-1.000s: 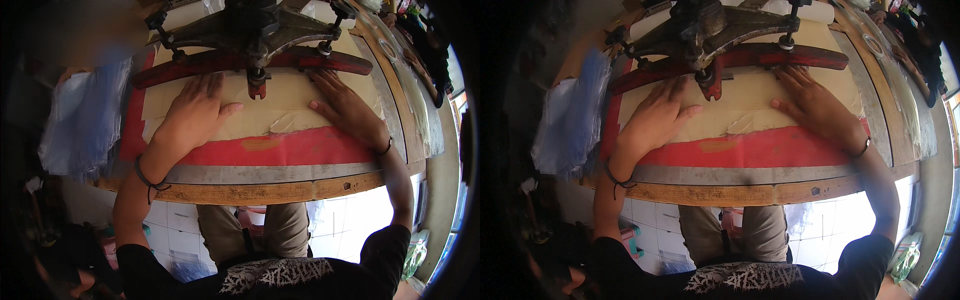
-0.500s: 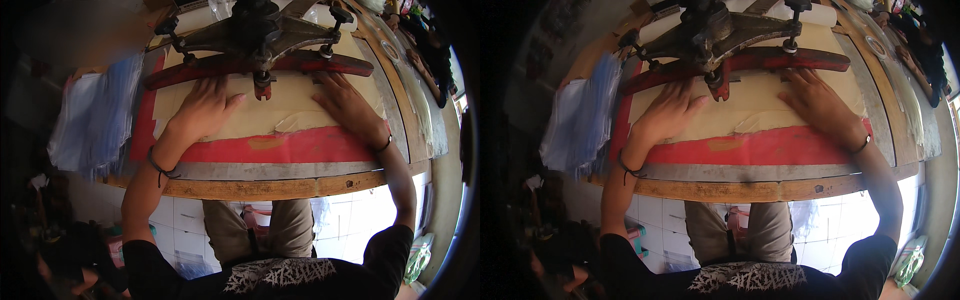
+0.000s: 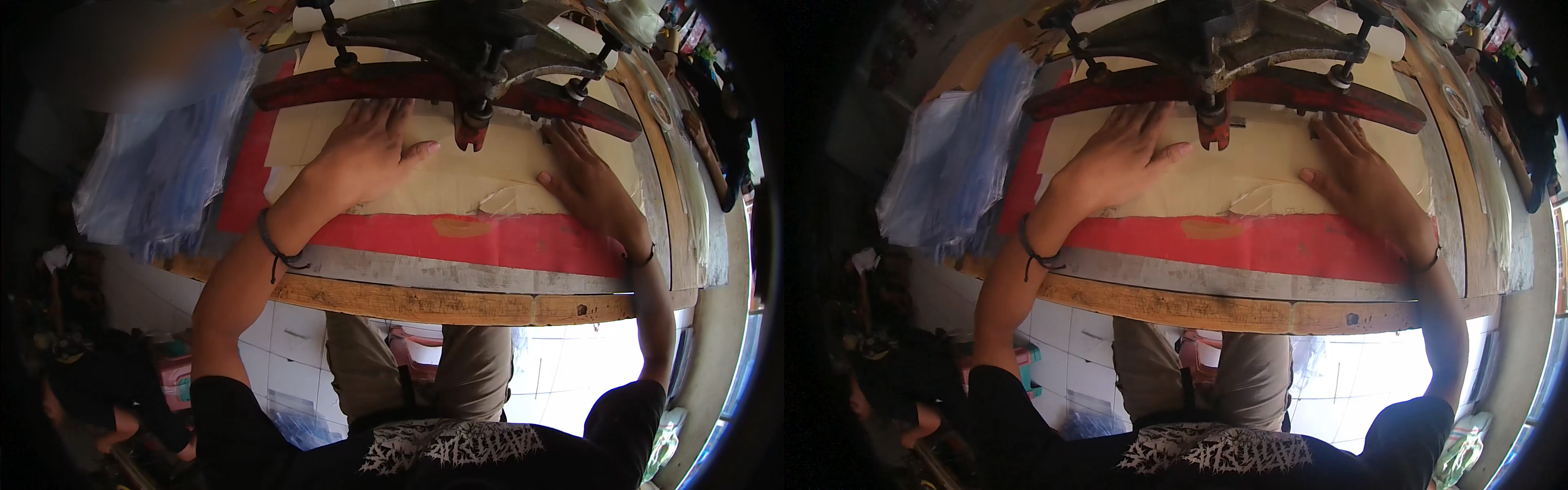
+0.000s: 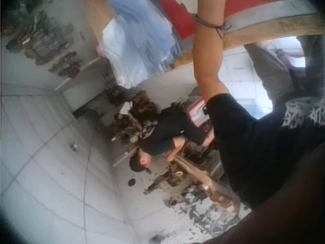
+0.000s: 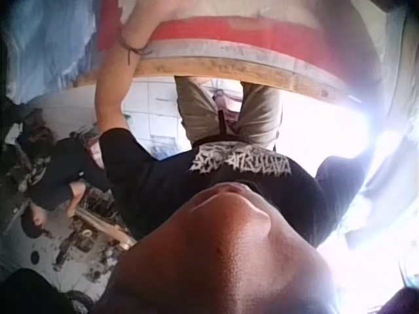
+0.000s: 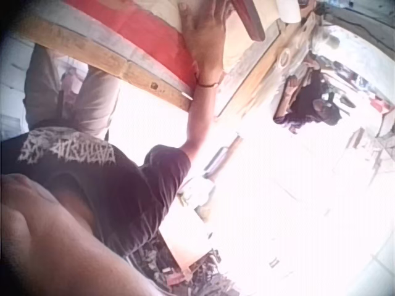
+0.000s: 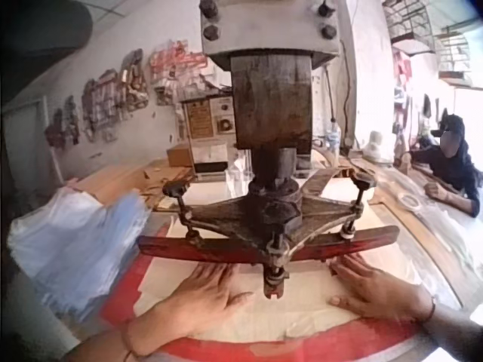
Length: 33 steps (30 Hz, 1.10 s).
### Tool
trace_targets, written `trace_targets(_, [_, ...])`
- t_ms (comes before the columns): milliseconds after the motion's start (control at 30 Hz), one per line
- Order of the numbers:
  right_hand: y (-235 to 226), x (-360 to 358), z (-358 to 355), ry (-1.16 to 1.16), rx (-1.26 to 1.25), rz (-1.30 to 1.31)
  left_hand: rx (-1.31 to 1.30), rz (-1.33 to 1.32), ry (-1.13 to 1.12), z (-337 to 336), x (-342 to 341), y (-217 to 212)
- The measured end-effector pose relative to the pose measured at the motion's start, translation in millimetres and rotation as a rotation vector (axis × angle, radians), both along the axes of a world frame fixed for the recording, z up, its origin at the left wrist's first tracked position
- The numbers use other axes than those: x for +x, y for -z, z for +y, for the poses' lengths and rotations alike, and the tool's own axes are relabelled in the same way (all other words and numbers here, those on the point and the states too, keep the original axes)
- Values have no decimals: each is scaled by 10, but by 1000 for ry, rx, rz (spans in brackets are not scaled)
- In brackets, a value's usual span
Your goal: The person handles and aligns a plastic sheet, positions it under a press machine on the work table, and lowers the heat sealer to seal the plastic.
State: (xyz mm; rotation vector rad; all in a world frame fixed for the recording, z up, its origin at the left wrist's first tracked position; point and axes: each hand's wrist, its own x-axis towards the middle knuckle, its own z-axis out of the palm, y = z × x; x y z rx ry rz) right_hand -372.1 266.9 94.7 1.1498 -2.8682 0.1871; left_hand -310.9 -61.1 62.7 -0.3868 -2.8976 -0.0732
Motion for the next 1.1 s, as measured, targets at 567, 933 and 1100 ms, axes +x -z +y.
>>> trace_targets(567, [-390,187,99,69,83,-59,-87,-262,-69,93,130,-229])
trace_targets(933, [-147,-44,90,247,48,-14,-122,-268,-19,12,118,-189])
trace_targets(1100, [-147,-69,135,231,-6,-38,-15,-275,-85,119,139,-255])
